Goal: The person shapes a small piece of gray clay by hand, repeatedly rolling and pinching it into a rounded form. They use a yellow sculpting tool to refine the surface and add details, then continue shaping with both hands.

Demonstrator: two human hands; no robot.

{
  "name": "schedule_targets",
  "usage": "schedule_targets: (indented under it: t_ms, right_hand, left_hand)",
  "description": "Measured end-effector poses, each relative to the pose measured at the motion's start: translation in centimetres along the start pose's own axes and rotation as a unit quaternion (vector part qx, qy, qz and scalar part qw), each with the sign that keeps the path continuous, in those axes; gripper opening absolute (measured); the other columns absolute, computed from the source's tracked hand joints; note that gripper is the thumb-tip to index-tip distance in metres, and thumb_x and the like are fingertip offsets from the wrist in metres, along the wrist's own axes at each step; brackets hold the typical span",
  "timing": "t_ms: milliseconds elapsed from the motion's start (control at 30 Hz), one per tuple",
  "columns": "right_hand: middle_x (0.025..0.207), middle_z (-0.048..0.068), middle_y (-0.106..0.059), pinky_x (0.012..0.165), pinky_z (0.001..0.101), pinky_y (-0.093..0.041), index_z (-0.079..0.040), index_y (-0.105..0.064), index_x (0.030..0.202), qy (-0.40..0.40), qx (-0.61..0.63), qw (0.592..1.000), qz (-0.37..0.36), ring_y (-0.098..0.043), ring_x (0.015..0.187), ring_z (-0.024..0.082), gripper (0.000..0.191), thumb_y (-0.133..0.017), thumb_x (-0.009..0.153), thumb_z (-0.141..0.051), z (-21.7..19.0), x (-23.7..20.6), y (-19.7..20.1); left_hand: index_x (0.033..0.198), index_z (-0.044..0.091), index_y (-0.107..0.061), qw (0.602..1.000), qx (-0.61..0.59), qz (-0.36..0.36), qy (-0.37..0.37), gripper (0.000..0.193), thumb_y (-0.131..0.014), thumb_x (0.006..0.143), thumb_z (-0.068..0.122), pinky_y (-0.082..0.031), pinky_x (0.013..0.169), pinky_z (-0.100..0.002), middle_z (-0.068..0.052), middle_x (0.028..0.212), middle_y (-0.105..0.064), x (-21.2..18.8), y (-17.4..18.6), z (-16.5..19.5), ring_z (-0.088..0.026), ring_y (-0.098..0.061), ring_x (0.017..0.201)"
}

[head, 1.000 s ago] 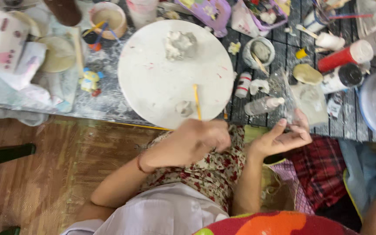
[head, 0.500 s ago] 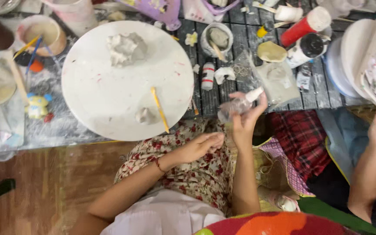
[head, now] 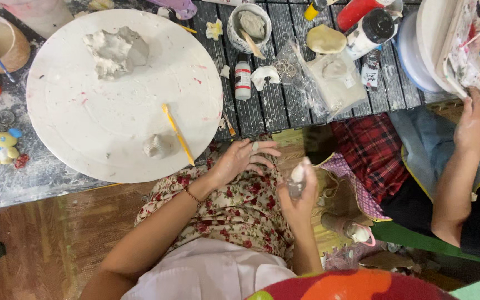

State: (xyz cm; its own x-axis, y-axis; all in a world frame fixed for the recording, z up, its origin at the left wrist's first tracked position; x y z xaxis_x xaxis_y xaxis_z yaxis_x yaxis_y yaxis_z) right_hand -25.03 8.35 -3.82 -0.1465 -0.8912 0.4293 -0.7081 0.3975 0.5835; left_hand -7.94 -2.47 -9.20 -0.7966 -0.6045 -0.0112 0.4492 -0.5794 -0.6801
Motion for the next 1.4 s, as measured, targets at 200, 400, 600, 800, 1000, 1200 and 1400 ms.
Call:
schedule_targets:
  t_ms: [200,400,600,800,1000,1200,1400]
  right_hand:
    - [0.11,0.016,-0.069,0.074,0.0351,-0.057,-0.008,-0.053,0.135,0.015,-0.017,0.998,-0.053,-0.069,0.086,0.022,0.051,-0.074,0.089,-0.005,-1.7,0.0,-1.0]
    - [0.102,0.015,-0.067,0.072,0.036,-0.056,-0.01,-0.055,0.131,0.034,-0.002,0.999,-0.037,-0.068,0.083,0.025,0.048,-0.076,0.089,-0.002,-2.5,-0.2,-2.0]
    - [0.094,0.009,-0.062,0.064,0.0308,-0.053,-0.01,-0.049,0.134,0.057,0.058,0.996,-0.023,-0.068,0.076,0.018,0.05,-0.076,0.092,-0.001,-1.9,-1.0,-2.1]
    - [0.09,0.012,-0.059,0.064,0.0337,-0.05,-0.008,-0.054,0.133,0.027,-0.004,0.998,-0.05,-0.061,0.074,0.021,0.052,-0.077,0.087,0.002,-1.9,-1.1,-2.0]
    - [0.093,0.01,-0.06,0.065,0.0314,-0.051,-0.012,-0.052,0.132,0.026,0.052,0.998,-0.03,-0.063,0.076,0.017,0.049,-0.074,0.09,0.002,-1.9,-1.3,-1.9]
    - [0.096,0.011,-0.061,0.067,0.0318,-0.051,-0.014,-0.049,0.139,0.06,0.012,0.998,-0.033,-0.063,0.079,0.018,0.057,-0.077,0.092,0.0,-2.2,-0.4,-2.1]
    - [0.114,0.018,-0.065,0.085,0.0408,-0.054,-0.01,-0.052,0.143,0.034,0.028,0.999,-0.026,-0.066,0.098,0.03,0.053,-0.074,0.095,-0.004,-2.4,2.5,-2.1]
  left_hand:
    - [0.156,0.011,-0.044,1.0,0.023,0.0,0.018,0.08,-0.017,0.102,0.063,-0.044,0.106,-0.043,-0.008,0.149,-0.057,-0.1,0.0,-0.3,-0.024,-0.059,0.125]
    - [0.157,0.011,-0.044,0.999,0.037,0.006,0.028,0.084,-0.015,0.101,0.067,-0.044,0.106,-0.043,-0.008,0.148,-0.058,-0.3,0.3,-0.9,-0.025,-0.06,0.126]
    - [0.156,0.01,-0.045,0.998,0.044,0.012,0.033,0.087,-0.014,0.1,0.07,-0.045,0.106,-0.045,-0.009,0.145,-0.061,-0.1,0.6,-1.3,-0.025,-0.062,0.124]
    - [0.155,0.011,-0.047,0.997,0.058,0.026,0.037,0.089,-0.015,0.099,0.072,-0.048,0.106,-0.047,-0.009,0.142,-0.062,-0.2,0.9,-1.6,-0.025,-0.063,0.121]
    - [0.155,0.011,-0.047,0.998,0.051,0.021,0.041,0.089,-0.016,0.098,0.073,-0.048,0.105,-0.047,-0.009,0.142,-0.062,0.1,1.2,-1.7,-0.025,-0.063,0.121]
    - [0.154,0.01,-0.048,0.998,0.045,0.024,0.041,0.087,-0.018,0.099,0.071,-0.048,0.105,-0.047,-0.009,0.141,-0.062,0.2,1.4,-2.0,-0.025,-0.063,0.119]
    - [0.153,0.008,-0.048,0.998,0.03,0.046,0.021,0.083,-0.019,0.102,0.067,-0.048,0.107,-0.047,-0.01,0.142,-0.063,0.1,1.6,-1.0,-0.026,-0.062,0.12]
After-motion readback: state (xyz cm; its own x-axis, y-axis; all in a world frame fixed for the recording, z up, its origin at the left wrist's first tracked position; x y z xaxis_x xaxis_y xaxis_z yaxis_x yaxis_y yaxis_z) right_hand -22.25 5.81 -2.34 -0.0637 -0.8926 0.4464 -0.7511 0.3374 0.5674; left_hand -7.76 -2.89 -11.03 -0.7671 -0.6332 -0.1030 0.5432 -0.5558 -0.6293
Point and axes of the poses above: each hand's wrist, its own x-axis towards the middle knuckle, its own y-axis out of the back of the hand, z = x × y, the point moved 3 cm from there along x, towards the middle knuckle
